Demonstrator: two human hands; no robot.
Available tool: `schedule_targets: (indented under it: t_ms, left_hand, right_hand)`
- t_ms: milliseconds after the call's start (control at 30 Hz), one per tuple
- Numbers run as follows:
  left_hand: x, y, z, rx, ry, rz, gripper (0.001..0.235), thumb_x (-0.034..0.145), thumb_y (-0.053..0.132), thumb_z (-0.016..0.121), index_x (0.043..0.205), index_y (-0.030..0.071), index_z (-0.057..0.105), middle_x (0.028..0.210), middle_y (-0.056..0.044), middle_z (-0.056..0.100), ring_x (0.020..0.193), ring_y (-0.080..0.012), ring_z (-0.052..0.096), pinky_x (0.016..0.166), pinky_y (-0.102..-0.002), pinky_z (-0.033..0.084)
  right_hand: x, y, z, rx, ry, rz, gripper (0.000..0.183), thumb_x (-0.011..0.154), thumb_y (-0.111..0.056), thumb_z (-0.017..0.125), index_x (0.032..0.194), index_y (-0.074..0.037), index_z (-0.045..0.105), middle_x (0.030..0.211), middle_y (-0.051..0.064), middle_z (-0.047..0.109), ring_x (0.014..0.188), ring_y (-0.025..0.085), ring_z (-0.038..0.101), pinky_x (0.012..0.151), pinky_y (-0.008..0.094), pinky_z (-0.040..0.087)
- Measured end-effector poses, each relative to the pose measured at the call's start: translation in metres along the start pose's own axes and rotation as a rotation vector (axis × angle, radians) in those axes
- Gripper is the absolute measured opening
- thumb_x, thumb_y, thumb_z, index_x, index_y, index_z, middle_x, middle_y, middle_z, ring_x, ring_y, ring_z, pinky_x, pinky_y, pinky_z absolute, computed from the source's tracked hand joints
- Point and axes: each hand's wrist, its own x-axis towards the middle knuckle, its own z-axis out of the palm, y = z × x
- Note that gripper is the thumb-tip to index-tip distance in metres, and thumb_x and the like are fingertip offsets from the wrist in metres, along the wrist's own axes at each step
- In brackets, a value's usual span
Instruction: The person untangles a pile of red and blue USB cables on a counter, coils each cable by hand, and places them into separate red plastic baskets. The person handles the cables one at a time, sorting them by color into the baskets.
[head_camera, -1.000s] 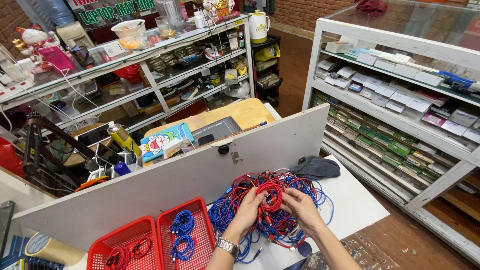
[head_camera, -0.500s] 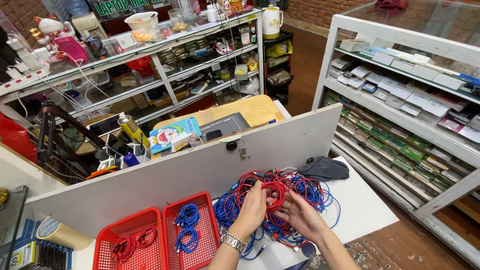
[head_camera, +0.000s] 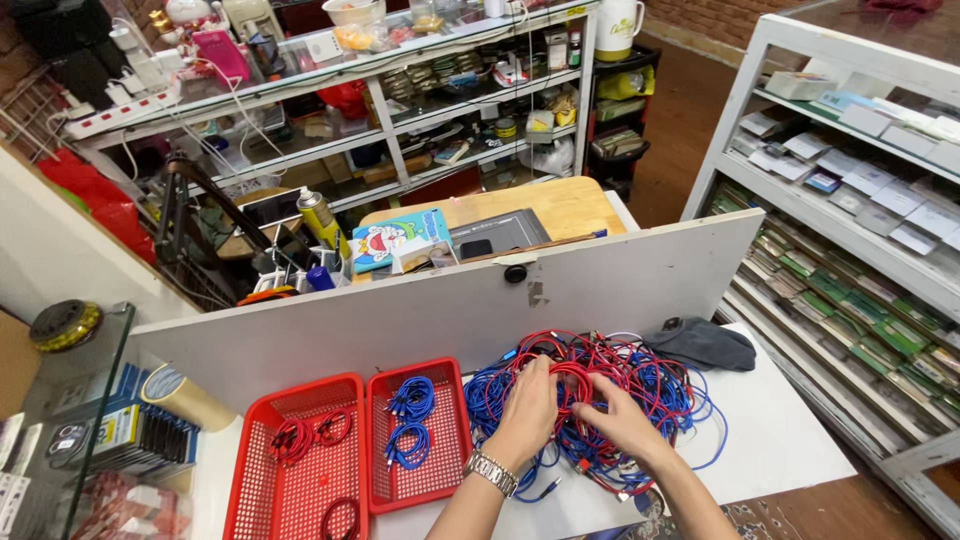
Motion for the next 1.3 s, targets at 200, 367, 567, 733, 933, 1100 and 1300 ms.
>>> schedule_targets:
  t_ms: [200,367,567,733,933,1100,1300]
  left_hand:
    - [-0.016,-0.014,-0.036,0.038,0.12,-0.031,0.027,0.101,0.014,0.049,0.121,-0.005,0.053,0.114,-0.025,0.061,0.108,-0.0426,0.059,0.09,-0.049,0.048]
    - [-0.042,-0.054,-0.073,-0.096,0.262,-0.245,0.027,0.098,0.019,0.06,0.117,0.0,0.059,0.115,-0.02,0.067,0.11,-0.0354,0.064,0.093,-0.044,0.05]
    - [-0.078,-0.161,-0.105,-0.711,0.526,-0.669,0.034,0.097,0.016,0.063,0.127,0.0,0.062,0.118,-0.014,0.074,0.104,-0.0202,0.072,0.089,-0.031,0.057]
    - [-0.125,-0.24,-0.147,-0.865,0.61,-0.719,0.043,0.097,0.011,0.058,0.139,0.004,0.062,0.123,-0.012,0.072,0.106,-0.0172,0.068,0.089,-0.03,0.053]
    - [-0.15,-0.299,-0.194,-0.9,0.635,-0.965,0.051,0.097,0.009,0.052,0.147,0.013,0.051,0.134,-0.013,0.065,0.114,-0.0231,0.065,0.092,-0.038,0.054]
    - [-0.142,-0.357,-0.197,-0.621,0.575,-1.09,0.054,0.099,0.014,0.056,0.152,0.012,0.047,0.144,-0.015,0.062,0.128,-0.0239,0.064,0.105,-0.036,0.05]
    - [-0.135,-0.399,-0.175,-0.426,0.416,-1.147,0.061,0.097,0.017,0.059,0.155,0.015,0.039,0.153,-0.013,0.051,0.14,-0.0252,0.051,0.114,-0.038,0.041]
  right_hand:
    - [0.015,-0.054,0.032,-0.107,-0.048,0.077,0.059,0.09,-0.019,0.07,0.147,-0.015,0.054,0.104,0.003,0.067,0.087,0.008,0.058,0.081,0.027,0.05]
    - [0.051,-0.039,0.091,-0.158,-0.176,0.068,0.044,0.094,-0.016,0.066,0.137,-0.009,0.067,0.085,0.002,0.069,0.071,0.009,0.058,0.067,0.026,0.052]
    - [0.094,0.006,0.198,-0.032,-0.175,0.131,0.043,0.094,-0.012,0.065,0.137,-0.008,0.065,0.085,0.004,0.07,0.075,0.009,0.066,0.07,0.026,0.058]
    - [0.124,0.037,0.292,0.049,-0.241,0.22,0.043,0.094,-0.006,0.065,0.137,-0.007,0.065,0.09,0.004,0.064,0.077,0.012,0.069,0.073,0.028,0.063]
    - [0.174,0.08,0.388,-0.303,-0.334,0.222,0.042,0.091,-0.014,0.065,0.133,-0.007,0.066,0.098,0.013,0.077,0.085,0.019,0.077,0.078,0.031,0.062]
    - [0.214,0.131,0.435,-0.685,-0.33,0.061,0.045,0.088,-0.021,0.068,0.128,-0.001,0.065,0.117,0.024,0.071,0.112,0.036,0.068,0.097,0.043,0.054]
    - [0.229,0.157,0.467,-0.758,-0.38,0.355,0.061,0.097,-0.034,0.062,0.141,0.006,0.049,0.125,0.03,0.064,0.122,0.04,0.063,0.104,0.044,0.05]
